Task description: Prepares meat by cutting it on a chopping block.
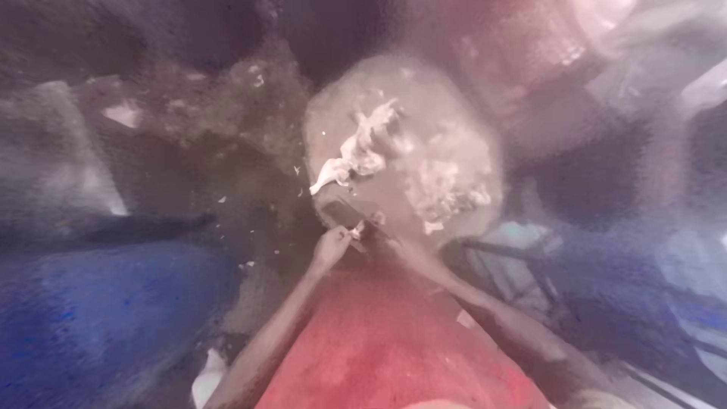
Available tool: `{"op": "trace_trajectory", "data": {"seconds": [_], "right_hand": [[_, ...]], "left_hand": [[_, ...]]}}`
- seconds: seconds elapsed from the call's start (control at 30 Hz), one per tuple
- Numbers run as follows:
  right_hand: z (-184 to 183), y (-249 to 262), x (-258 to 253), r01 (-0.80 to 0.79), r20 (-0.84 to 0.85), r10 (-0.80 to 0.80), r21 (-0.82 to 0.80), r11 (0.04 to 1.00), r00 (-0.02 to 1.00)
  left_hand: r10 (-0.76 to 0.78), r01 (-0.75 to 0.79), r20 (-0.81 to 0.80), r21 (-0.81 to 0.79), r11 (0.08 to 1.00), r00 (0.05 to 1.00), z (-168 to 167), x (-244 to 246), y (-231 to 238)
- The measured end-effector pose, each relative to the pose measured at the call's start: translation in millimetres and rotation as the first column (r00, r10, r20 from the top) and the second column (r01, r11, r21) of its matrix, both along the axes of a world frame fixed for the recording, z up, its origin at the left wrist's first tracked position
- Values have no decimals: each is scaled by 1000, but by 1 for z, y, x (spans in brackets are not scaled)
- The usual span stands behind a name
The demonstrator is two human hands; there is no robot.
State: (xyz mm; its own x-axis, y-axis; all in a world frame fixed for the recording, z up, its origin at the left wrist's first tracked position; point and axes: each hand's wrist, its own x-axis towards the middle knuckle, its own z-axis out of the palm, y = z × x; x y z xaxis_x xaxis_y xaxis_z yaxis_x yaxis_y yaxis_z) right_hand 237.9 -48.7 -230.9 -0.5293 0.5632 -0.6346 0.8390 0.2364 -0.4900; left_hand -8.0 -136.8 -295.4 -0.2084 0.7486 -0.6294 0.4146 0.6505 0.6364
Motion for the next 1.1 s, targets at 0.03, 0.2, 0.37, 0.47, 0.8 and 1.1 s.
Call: {"op": "trace_trajectory", "data": {"seconds": [0.03,0.2,0.37,0.47,0.8,1.1], "right_hand": [[4,5,-5,-7,-24,9,68,998,1000],[69,-17,-21,115,-358,-140,-91,989,923],[11,-8,6,45,-40,-53,-187,981,998],[15,-16,18,107,26,-106,-51,993,994],[-12,7,50,373,-107,-429,-338,864,897],[133,27,-20,530,-864,-292,-34,847,411]], "left_hand": [[-7,7,-30,-12,1000,1000,2,-2,4],[-6,7,-47,23,1000,999,-5,4,-12],[-37,36,-31,-39,999,999,8,-10,-4],[167,-160,-114,71,985,979,23,-51,-1],[-42,51,-550,2,999,834,12,-81,108],[501,-509,466,-120,853,730,24,-26,25]]}}
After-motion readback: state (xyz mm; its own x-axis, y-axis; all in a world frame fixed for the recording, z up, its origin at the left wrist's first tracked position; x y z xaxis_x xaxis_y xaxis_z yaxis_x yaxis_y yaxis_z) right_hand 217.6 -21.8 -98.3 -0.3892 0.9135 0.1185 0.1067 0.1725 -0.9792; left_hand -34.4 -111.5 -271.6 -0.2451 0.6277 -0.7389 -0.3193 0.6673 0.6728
